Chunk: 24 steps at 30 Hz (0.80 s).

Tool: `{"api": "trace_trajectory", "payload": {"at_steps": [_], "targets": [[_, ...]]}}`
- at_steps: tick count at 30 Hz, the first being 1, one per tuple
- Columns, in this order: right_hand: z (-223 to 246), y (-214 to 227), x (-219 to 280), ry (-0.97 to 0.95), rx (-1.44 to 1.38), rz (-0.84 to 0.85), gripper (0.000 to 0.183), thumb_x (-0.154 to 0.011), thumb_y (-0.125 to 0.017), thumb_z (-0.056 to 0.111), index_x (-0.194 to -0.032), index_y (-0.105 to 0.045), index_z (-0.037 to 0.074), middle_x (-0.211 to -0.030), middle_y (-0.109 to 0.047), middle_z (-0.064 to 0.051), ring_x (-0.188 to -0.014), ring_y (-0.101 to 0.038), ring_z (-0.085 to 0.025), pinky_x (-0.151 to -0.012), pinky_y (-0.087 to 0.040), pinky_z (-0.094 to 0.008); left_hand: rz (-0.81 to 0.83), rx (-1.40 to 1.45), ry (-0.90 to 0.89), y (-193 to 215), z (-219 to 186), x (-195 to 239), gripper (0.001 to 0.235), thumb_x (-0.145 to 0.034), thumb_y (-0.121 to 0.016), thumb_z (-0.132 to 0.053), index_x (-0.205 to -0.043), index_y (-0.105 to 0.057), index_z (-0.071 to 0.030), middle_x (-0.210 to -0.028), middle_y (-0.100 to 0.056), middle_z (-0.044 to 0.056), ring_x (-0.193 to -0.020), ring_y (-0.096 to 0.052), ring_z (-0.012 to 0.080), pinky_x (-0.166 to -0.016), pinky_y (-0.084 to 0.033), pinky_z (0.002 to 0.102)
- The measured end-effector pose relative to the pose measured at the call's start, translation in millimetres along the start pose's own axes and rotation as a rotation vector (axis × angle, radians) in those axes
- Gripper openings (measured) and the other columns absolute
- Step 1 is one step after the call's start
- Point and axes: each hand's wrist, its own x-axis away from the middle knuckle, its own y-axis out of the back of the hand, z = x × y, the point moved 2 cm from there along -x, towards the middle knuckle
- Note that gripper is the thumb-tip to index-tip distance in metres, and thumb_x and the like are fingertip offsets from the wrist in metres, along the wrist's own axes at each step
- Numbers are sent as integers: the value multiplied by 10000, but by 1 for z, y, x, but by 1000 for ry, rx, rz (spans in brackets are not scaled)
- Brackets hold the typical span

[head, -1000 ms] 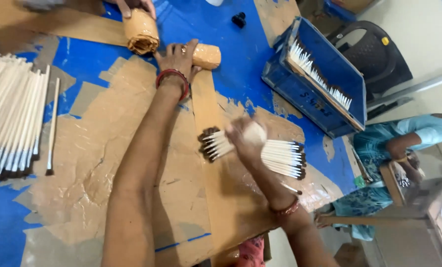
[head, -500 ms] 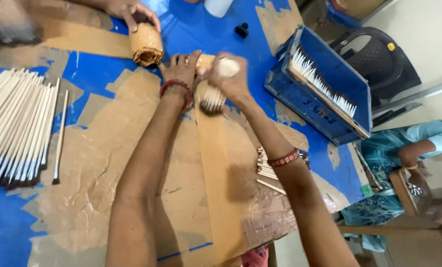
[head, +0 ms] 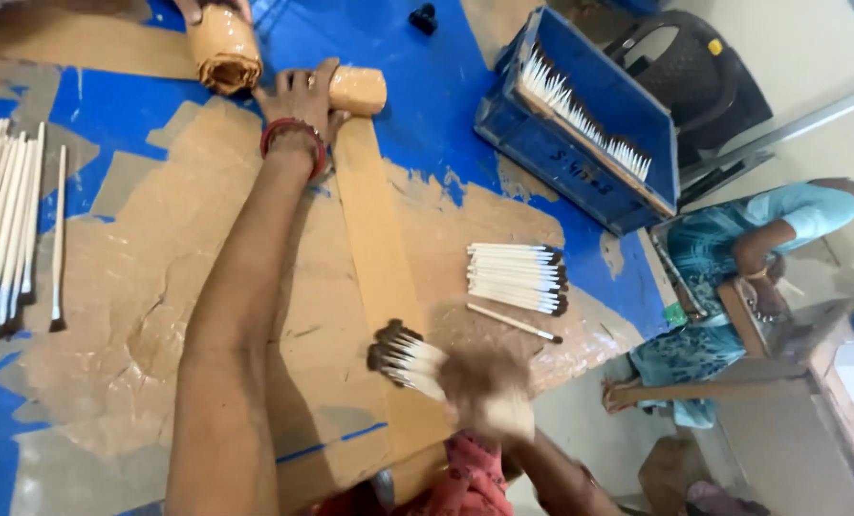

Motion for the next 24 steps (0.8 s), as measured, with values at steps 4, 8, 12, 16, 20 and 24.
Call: {"api": "trace_trajectory", "payload": {"at_steps": [4, 8, 12, 16, 20, 24], "targets": [[136, -67, -2, 113, 31, 131, 390, -928, -791, 30, -708, -475, 90, -596, -551, -58, -536, -578, -227, -610, -514, -441, 9, 2, -6, 3, -3, 4, 780, -916, -757, -460, -1560, -341, -321, -1465, -504, 105, -1396, -371, 327, -1073, -244, 742], [135, -47, 18, 238, -70, -74, 381, -890, -814, 24, -726, -484, 120, -577, -568, -12, -507, -588, -156, -548, -524, -352, -61, 7, -40, -7, 1, -1, 797, -876, -779, -455, -1532, -349, -309, -1501, -465, 105, -1399, -351, 323, -1034, -241, 757], [65, -68, 2, 159, -52, -272, 219, -961, -763, 47, -927, -561, 122, -675, -543, 30, -650, -615, -109, -586, -546, -322, -59, 6, -14, -5, -1, 1, 790, -882, -775, -461, -1534, -352, -319, -1531, -444, 74, -1415, -353, 305, -1049, -251, 751], [14, -26, -11, 76, 47, -129, 177, -988, -705, 69, -885, -600, 167, -672, -571, 30, -620, -643, -70, -560, -562, -309, -6, 20, -7, 2, -5, -1, 800, -896, -770, -455, -1547, -323, -320, -1521, -447, 53, -1417, -346, 305, -1055, -243, 760], [-12, -37, -115, 58, -101, -181, 244, -994, -732, 51, -922, -525, 157, -826, -592, -47, -779, -615, -146, -665, -522, -302, -7, 51, 11, 9, -7, 3, 869, -881, -783, -393, -1572, -256, -380, -1589, -368, 66, -1428, -338, 315, -1060, -260, 735], [-35, -30, -186, -113, 209, -315, 163, -972, -699, 57, -901, -563, 113, -776, -648, -52, -677, -678, -125, -590, -614, -278, -114, -6, -149, 17, -17, 2, 936, -834, -791, -257, -1593, -276, -440, -1647, -288, 94, -1441, -321, 326, -1083, -182, 762]]}}
